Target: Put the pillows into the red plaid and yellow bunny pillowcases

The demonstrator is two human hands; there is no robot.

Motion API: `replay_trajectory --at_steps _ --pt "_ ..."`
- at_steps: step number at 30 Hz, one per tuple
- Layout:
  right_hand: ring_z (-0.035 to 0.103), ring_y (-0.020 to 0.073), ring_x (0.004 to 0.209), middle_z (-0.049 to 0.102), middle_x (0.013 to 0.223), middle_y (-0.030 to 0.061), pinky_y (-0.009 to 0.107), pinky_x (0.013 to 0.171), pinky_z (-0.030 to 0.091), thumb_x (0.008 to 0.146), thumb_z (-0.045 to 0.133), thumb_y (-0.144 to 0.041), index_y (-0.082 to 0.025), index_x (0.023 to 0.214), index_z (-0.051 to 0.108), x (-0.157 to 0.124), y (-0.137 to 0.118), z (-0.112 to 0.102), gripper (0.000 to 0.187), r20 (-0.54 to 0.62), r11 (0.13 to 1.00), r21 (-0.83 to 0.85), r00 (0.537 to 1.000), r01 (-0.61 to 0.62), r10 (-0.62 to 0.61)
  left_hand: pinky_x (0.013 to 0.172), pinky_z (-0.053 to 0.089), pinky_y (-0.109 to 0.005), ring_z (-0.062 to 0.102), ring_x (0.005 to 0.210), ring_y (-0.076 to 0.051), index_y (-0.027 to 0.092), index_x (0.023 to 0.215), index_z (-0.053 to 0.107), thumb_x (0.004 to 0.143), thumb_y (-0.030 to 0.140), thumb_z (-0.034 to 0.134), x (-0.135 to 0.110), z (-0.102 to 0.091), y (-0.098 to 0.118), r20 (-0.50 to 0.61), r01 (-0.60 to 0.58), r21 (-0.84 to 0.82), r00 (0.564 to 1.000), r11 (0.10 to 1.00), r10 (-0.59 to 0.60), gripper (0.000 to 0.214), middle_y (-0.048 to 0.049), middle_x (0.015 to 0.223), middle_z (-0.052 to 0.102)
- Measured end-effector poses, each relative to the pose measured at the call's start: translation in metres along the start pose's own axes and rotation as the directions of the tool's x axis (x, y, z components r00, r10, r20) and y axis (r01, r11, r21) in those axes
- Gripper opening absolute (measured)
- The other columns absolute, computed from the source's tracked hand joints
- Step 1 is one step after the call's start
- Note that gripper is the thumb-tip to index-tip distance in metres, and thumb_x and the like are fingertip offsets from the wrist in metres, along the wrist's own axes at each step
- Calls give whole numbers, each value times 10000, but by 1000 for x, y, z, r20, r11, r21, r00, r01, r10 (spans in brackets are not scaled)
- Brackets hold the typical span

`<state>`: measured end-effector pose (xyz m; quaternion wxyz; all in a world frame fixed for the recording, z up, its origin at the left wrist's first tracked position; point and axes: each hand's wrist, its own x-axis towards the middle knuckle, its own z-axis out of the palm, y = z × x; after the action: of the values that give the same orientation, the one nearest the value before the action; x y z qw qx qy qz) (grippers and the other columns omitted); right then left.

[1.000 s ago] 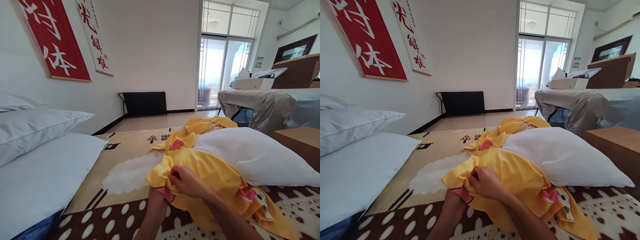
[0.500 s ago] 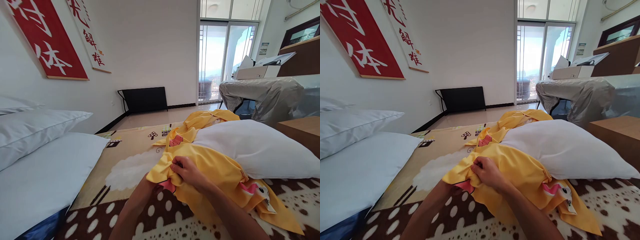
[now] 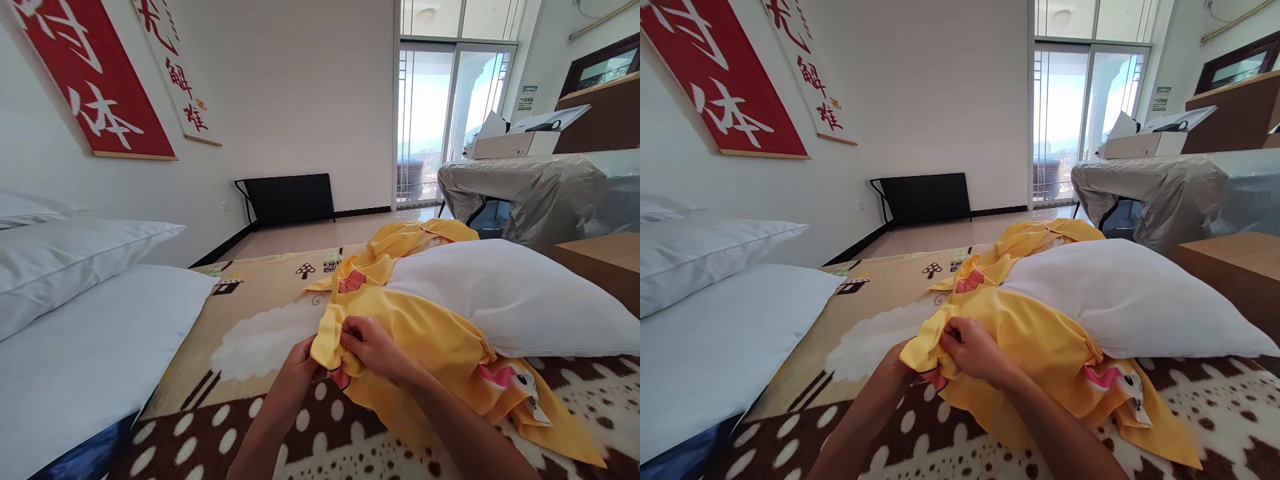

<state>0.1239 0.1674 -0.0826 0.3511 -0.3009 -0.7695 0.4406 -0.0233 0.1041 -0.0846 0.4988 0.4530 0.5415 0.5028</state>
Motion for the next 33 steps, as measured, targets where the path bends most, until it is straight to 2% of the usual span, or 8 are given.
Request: replay_trajectory --at_steps 6,9,15,20,27,33 --pt "403 93 608 499 671 -17 211 552 321 813 488 -216 -163 698 480 -2 -3 3 127 9 1000 -20 1000 17 -17 569 407 -230 452 574 -108 135 792 661 556 357 750 -1 -1 3 25 32 -137 999 990 -29 336 12 613 538" --pt "411 94 612 512 679 -16 214 557 326 832 487 -252 -162 710 490 -2 -2 5 152 1 999 -34 1000 27 -27 572 417 -235 463 592 -113 130 774 665 551 348 749 -1 0 3 21 54 -248 998 967 -51 322 -9 654 576" --pt "424 98 611 523 673 -16 229 569 329 850 493 -291 -166 713 492 -3 -1 7 185 -13 995 -95 999 29 -31 543 397 -215 460 581 -103 126 677 659 528 267 721 3 4 1 -24 16 -359 999 933 -26 214 -28 664 601" --pt "426 96 605 527 664 -19 234 572 316 864 492 -301 -172 703 483 -4 -5 6 207 -18 987 -158 999 37 -40 568 406 -204 443 594 -105 139 569 617 493 241 685 3 5 2 -103 -31 -361 995 932 -7 144 -8 607 568" --pt "430 105 625 530 679 -16 242 597 295 898 464 -293 -184 691 431 -4 -4 8 236 -15 958 -281 998 61 -68 523 370 -194 423 577 -112 158 569 618 537 290 674 1 4 7 -148 -50 -292 989 955 7 146 3 575 536" --pt "486 128 690 590 780 25 254 626 315 924 438 -291 -179 784 480 -8 -7 3 184 -36 891 -447 994 74 -100 540 376 -208 436 545 -112 161 598 625 582 318 695 4 -6 3 -158 -104 -233 985 967 67 173 13 560 539"
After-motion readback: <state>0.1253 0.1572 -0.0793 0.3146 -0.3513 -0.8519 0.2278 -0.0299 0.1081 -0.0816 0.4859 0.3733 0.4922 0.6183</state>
